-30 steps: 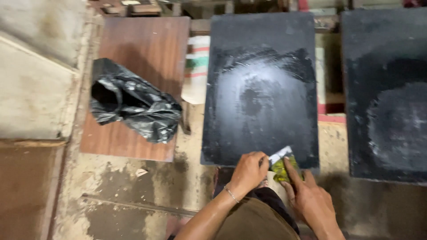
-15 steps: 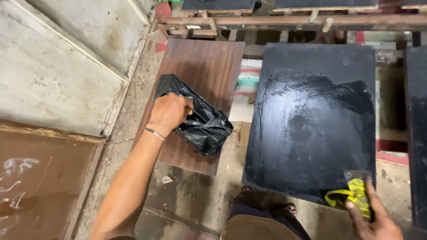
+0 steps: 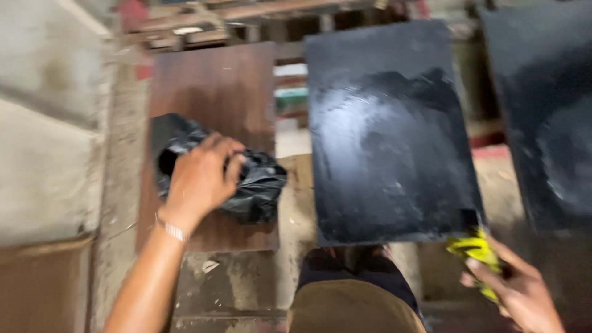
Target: The person is using a metal scraper to remove dried residue from a series of flat black boards in a production environment.
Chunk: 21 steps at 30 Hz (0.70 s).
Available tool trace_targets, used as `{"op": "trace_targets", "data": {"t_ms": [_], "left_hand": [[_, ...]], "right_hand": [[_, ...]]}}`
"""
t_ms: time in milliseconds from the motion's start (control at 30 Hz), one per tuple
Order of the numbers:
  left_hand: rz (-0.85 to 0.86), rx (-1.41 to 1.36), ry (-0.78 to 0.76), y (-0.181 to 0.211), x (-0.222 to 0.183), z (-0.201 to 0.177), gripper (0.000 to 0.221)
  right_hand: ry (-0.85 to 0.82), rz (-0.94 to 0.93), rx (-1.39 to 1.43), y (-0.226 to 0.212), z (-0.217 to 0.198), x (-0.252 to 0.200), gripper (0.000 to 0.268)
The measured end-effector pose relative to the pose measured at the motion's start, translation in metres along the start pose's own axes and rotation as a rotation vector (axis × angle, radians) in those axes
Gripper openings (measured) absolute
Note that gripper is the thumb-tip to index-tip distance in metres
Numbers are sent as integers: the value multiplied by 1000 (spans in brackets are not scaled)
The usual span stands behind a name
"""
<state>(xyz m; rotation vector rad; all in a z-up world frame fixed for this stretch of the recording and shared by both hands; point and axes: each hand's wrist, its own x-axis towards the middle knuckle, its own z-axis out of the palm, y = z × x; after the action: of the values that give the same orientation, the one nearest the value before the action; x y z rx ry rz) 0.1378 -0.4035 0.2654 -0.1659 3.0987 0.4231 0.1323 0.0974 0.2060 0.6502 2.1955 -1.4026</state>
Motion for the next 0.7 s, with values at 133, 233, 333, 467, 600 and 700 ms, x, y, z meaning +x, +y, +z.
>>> {"op": "trace_targets", "data": {"t_ms": [133,233,333,467,600,700], "left_hand": [[175,-627,-541,103,-27,63,31],[197,-596,-1075,168,-38,147,51],[-564,-1625,-1099,220,-77,287,58],[-1175,-2086,-745,267,-90,358,39],[-1141,-1758,-556,273,-77,324,31],[-1114,-1666,-475,271,-60,320,51]], "right_hand": [[-210,-128,-223,31,27,11,56],[-271,-106,-253,22,62,6,73],[-198,7,-426,13,85,3,60],[-221,-70,-780,51,93,21,71],[-119,-229,-1288,94,105,43,62],[-183,-178,-1392,38,115,46,60]]}}
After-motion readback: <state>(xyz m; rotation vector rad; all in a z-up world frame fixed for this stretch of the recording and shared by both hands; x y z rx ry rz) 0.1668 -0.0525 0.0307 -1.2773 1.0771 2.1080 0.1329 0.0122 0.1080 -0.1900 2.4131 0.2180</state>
